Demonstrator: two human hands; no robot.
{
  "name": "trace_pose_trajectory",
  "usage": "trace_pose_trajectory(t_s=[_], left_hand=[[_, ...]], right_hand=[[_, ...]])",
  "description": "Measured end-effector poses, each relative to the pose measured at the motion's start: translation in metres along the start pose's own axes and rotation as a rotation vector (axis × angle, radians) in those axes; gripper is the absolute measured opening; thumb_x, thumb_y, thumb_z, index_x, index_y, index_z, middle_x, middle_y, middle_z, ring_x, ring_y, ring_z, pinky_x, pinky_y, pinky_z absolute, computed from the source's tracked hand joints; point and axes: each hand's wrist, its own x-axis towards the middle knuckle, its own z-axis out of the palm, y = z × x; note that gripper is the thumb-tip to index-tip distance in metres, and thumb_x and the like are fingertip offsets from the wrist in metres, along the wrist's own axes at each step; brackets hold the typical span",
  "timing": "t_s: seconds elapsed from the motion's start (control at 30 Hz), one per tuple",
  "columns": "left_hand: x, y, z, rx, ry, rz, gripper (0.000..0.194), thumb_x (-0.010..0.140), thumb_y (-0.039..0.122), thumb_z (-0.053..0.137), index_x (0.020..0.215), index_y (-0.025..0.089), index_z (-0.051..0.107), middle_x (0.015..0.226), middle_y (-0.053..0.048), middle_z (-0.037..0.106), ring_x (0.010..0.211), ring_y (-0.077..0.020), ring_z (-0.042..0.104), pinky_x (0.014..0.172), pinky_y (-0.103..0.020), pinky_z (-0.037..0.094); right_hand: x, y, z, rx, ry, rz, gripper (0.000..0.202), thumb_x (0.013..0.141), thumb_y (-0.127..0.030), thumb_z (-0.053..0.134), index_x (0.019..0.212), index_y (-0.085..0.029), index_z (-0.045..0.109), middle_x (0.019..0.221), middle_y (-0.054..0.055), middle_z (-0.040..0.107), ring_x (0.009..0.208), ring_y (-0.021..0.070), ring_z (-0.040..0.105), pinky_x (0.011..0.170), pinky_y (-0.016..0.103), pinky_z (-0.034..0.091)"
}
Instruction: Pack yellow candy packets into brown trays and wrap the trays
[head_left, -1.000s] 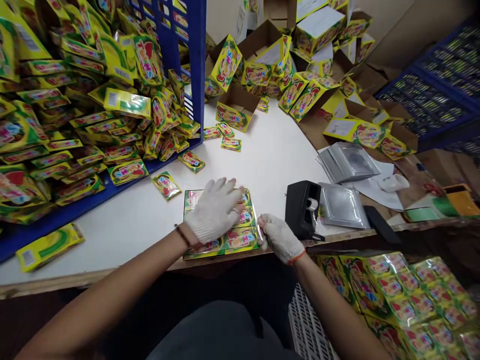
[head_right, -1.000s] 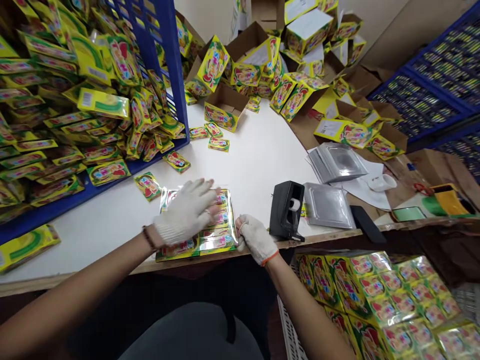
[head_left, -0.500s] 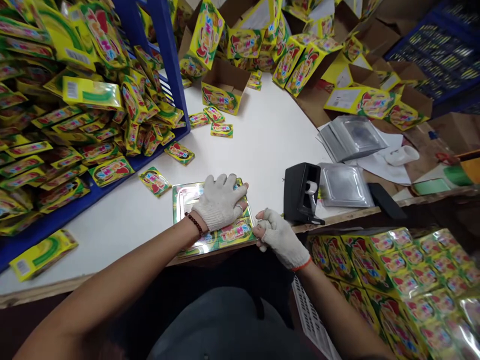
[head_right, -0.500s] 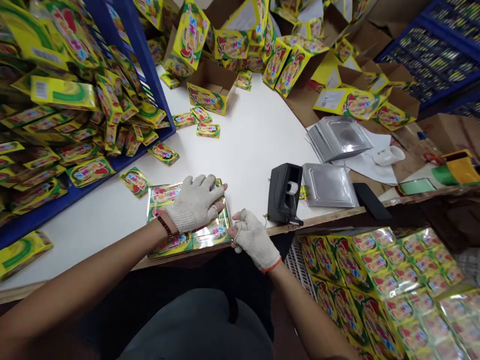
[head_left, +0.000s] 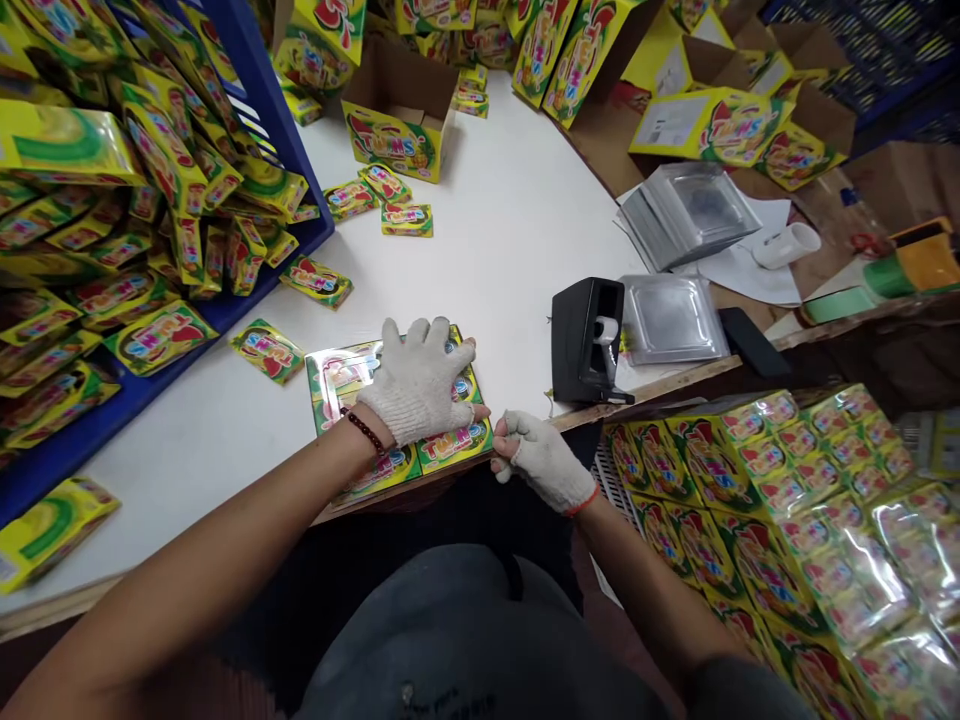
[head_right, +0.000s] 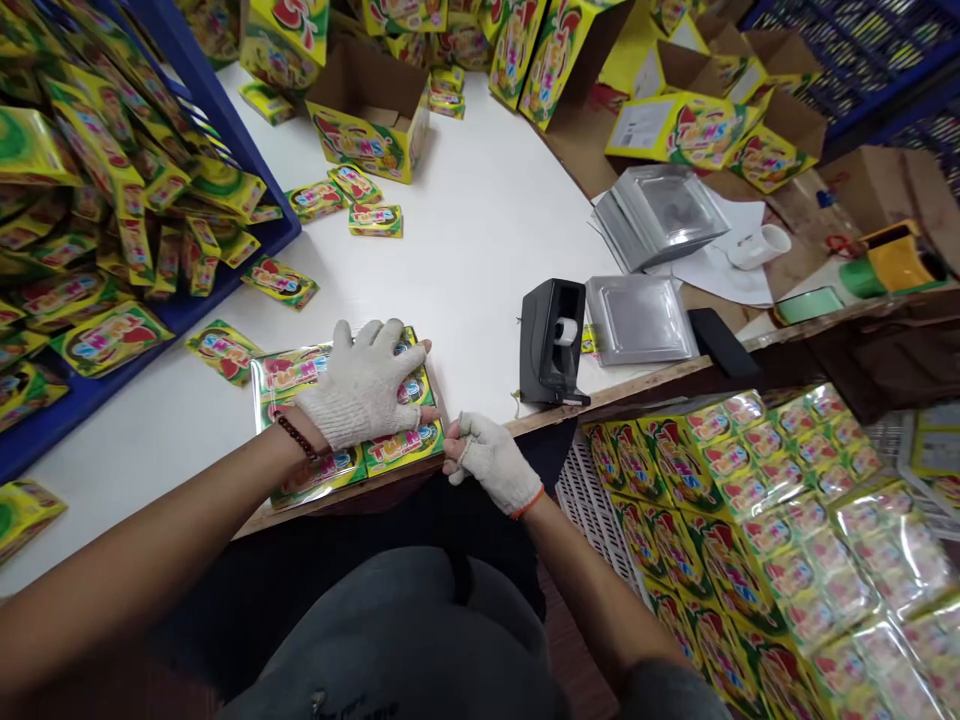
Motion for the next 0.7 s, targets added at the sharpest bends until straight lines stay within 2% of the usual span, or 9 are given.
trace_pose_trajectory(t_s=[0.1, 0.2, 0.27, 0.37, 0.4, 0.43, 0.5, 0.6, 0.7], left_hand=[[-0.002, -0.001, 0.003, -0.006, 0.018, 0.016, 0.087, 0.074, 0.077, 0.059, 0.140, 0.022, 0.053, 0.136, -0.020, 0.049, 0.123, -0.0420, 0.043, 0.104, -0.062, 0.025], [-0.002, -0.003, 0.005, -0.007, 0.022, 0.030, 0.085, 0.074, 0.078, 0.058, 0.139, 0.023, 0.055, 0.139, -0.021, 0.047, 0.126, -0.0433, 0.041, 0.105, -0.064, 0.023], [-0.002, -0.004, 0.005, -0.002, 0.022, 0.031, 0.083, 0.075, 0.078, 0.057, 0.137, 0.023, 0.056, 0.140, -0.021, 0.047, 0.126, -0.0441, 0.041, 0.105, -0.065, 0.023], [0.000, -0.005, 0.007, 0.026, 0.032, 0.031, 0.082, 0.076, 0.077, 0.056, 0.138, 0.024, 0.056, 0.140, -0.021, 0.047, 0.127, -0.0443, 0.041, 0.105, -0.065, 0.023], [0.001, -0.005, 0.007, 0.036, 0.036, 0.032, 0.082, 0.076, 0.077, 0.056, 0.138, 0.024, 0.056, 0.140, -0.021, 0.046, 0.127, -0.0442, 0.041, 0.105, -0.065, 0.023], [0.001, -0.005, 0.007, 0.041, 0.040, 0.033, 0.082, 0.077, 0.077, 0.055, 0.139, 0.024, 0.056, 0.141, -0.021, 0.046, 0.128, -0.0440, 0.041, 0.105, -0.065, 0.023], [0.001, -0.005, 0.006, 0.036, 0.042, 0.033, 0.081, 0.077, 0.077, 0.054, 0.138, 0.024, 0.056, 0.141, -0.021, 0.046, 0.128, -0.0436, 0.041, 0.106, -0.065, 0.023], [0.002, -0.004, 0.003, 0.012, 0.031, 0.023, 0.077, 0.077, 0.075, 0.056, 0.137, 0.025, 0.058, 0.141, -0.020, 0.048, 0.129, -0.0437, 0.041, 0.106, -0.065, 0.023], [0.003, -0.004, 0.001, 0.001, 0.022, 0.021, 0.076, 0.078, 0.073, 0.056, 0.137, 0.023, 0.058, 0.140, -0.021, 0.048, 0.129, -0.0450, 0.041, 0.104, -0.065, 0.024]], right_hand=[[-0.003, 0.005, 0.001, -0.026, -0.019, -0.021, 0.038, 0.074, -0.053, 0.070, 0.081, -0.023, 0.048, 0.062, -0.004, 0.060, 0.053, 0.0122, 0.059, 0.053, 0.025, 0.048], [-0.019, -0.007, -0.015, -0.222, 0.022, -0.116, 0.031, 0.079, -0.050, 0.065, 0.080, -0.021, 0.055, 0.065, -0.002, 0.060, 0.057, 0.0122, 0.058, 0.055, 0.025, 0.046], [-0.033, -0.020, -0.040, -0.357, 0.209, -0.217, 0.029, 0.083, -0.050, 0.062, 0.080, -0.021, 0.058, 0.062, -0.003, 0.058, 0.057, 0.0124, 0.055, 0.056, 0.025, 0.044], [-0.046, -0.035, -0.090, -0.556, 0.694, -0.349, 0.031, 0.087, -0.052, 0.055, 0.082, -0.021, 0.061, 0.065, -0.001, 0.059, 0.062, 0.0154, 0.055, 0.063, 0.029, 0.044], [-0.046, -0.037, -0.106, -0.633, 0.808, -0.363, 0.032, 0.087, -0.052, 0.054, 0.082, -0.021, 0.062, 0.069, 0.001, 0.061, 0.068, 0.0174, 0.057, 0.068, 0.031, 0.045], [-0.044, -0.038, -0.120, -0.699, 0.860, -0.357, 0.033, 0.086, -0.052, 0.053, 0.082, -0.021, 0.064, 0.074, 0.004, 0.064, 0.074, 0.0196, 0.059, 0.072, 0.033, 0.045], [-0.033, -0.037, -0.138, -0.750, 0.818, -0.314, 0.036, 0.085, -0.054, 0.050, 0.080, -0.021, 0.066, 0.083, 0.006, 0.066, 0.084, 0.0227, 0.060, 0.079, 0.035, 0.045], [-0.013, -0.033, -0.143, -0.681, 0.695, -0.280, 0.036, 0.081, -0.056, 0.052, 0.076, -0.022, 0.064, 0.080, 0.005, 0.065, 0.082, 0.0223, 0.058, 0.078, 0.035, 0.044], [-0.005, -0.030, -0.133, -0.635, 0.768, -0.335, 0.032, 0.077, -0.054, 0.058, 0.070, -0.023, 0.058, 0.080, 0.005, 0.062, 0.079, 0.0217, 0.056, 0.078, 0.035, 0.043]])
